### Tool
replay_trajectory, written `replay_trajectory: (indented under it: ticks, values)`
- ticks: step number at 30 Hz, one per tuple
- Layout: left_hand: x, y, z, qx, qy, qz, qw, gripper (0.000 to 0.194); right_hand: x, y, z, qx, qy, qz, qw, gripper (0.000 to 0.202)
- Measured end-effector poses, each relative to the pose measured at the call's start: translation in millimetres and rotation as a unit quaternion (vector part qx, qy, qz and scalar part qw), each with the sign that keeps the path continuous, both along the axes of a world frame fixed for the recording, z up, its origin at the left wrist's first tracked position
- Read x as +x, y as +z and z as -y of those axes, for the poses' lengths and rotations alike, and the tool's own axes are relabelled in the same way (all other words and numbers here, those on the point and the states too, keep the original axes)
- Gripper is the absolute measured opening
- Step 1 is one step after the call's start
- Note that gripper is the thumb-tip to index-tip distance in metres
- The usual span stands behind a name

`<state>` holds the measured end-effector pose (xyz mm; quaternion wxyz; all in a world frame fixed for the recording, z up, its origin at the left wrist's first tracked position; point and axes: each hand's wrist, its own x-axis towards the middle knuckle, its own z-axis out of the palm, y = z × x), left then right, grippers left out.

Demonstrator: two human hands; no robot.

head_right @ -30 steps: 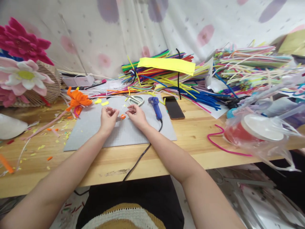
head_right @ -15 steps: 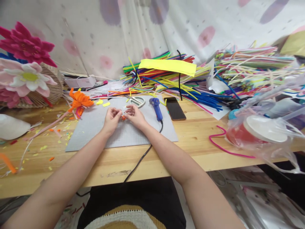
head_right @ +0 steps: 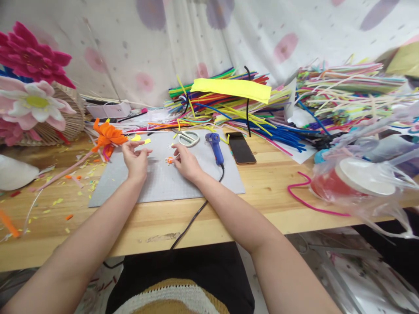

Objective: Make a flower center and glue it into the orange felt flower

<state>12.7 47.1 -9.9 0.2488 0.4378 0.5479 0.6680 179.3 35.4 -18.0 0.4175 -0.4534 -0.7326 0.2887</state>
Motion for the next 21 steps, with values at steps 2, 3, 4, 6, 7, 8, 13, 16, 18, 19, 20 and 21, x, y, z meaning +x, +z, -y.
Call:
replay_trajectory:
  ticks: [2,3,4,6,7,8,13,16,18,19,20,21]
  values:
    - [-0.3,-1.8,0.9,0.002,-0.023,-0.03,0.999,0.02,-0.1,0.2,1.0,0.011,-0.003,0.021,1.0,0.043]
    - [0.6,-2.5,1.5,0.0,-0.042,-0.048,0.998,0.018,-0.2,0.2,1.2,0.015,-0.006,0.029,0.999,0.043]
    - [2.0,-3.1,2.2,-0.004,-0.063,-0.069,0.996,0.017,-0.3,0.2,1.3,0.019,-0.009,0.034,0.999,0.043]
    - [5.6,-3.3,4.1,-0.02,-0.102,-0.111,0.988,0.018,-0.9,-0.1,1.3,0.029,-0.012,0.04,0.999,0.044]
    - [7.4,-3.2,5.3,-0.028,-0.117,-0.129,0.984,0.02,-1.3,-0.3,1.4,0.034,-0.012,0.041,0.999,0.045]
    - [8.9,-2.9,6.4,-0.033,-0.129,-0.144,0.98,0.021,-1.9,-0.4,1.5,0.039,-0.011,0.041,0.998,0.045]
    - [8.9,-2.4,9.7,-0.034,-0.175,-0.19,0.965,0.022,-4.2,-0.3,3.4,0.047,-0.012,0.049,0.998,0.046]
    - [7.3,-1.4,10.9,-0.029,-0.187,-0.197,0.962,0.02,-5.0,0.7,4.9,0.045,-0.014,0.049,0.998,0.048]
    - [8.3,0.2,12.3,-0.032,-0.198,-0.201,0.959,0.017,-5.6,1.5,5.6,0.041,-0.011,0.046,0.998,0.048]
    - [9.4,1.0,13.0,-0.037,-0.204,-0.202,0.957,0.016,-6.0,1.7,5.7,0.039,-0.008,0.041,0.998,0.047]
    - [10.7,1.6,13.5,-0.042,-0.211,-0.204,0.955,0.016,-6.4,1.9,5.7,0.038,-0.005,0.035,0.999,0.046]
    - [11.9,1.9,13.7,-0.049,-0.215,-0.205,0.954,0.016,-6.8,1.9,5.5,0.039,-0.003,0.028,0.999,0.045]
